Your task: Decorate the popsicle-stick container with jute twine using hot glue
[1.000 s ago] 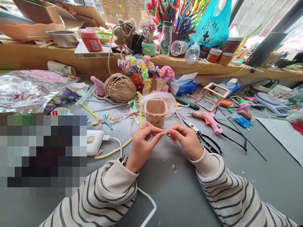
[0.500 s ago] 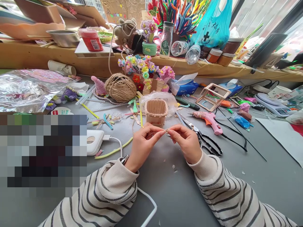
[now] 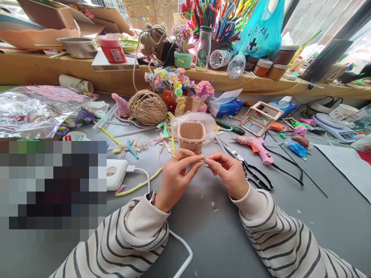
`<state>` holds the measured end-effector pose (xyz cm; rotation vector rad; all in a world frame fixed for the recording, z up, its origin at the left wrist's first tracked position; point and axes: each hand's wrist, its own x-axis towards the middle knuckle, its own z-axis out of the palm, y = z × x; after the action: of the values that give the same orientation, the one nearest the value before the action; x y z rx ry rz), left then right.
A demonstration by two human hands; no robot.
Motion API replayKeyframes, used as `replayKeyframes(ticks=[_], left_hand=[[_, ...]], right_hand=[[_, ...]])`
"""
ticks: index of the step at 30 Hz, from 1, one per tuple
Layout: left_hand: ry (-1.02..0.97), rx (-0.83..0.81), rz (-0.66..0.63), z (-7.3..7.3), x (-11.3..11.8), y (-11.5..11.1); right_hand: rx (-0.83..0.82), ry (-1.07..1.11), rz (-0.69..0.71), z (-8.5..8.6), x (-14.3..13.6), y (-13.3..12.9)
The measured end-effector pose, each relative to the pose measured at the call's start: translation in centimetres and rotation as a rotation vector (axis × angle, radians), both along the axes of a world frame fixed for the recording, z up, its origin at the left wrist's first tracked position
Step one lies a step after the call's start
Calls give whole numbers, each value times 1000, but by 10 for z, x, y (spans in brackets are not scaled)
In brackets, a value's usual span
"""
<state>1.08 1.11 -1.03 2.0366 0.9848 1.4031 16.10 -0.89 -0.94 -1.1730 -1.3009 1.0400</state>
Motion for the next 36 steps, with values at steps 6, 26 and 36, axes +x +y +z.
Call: replayKeyframes(ticks=[6, 26, 36], left_hand=[[44, 74, 18, -4, 2, -2], [-20, -23, 31, -3, 7, -5], [-56, -130, -8, -3, 6, -5]], right_hand=[[0, 7, -26, -1, -1, 1], [75, 52, -171, -4, -16, -1], [-70, 203, -120, -1, -14, 0]])
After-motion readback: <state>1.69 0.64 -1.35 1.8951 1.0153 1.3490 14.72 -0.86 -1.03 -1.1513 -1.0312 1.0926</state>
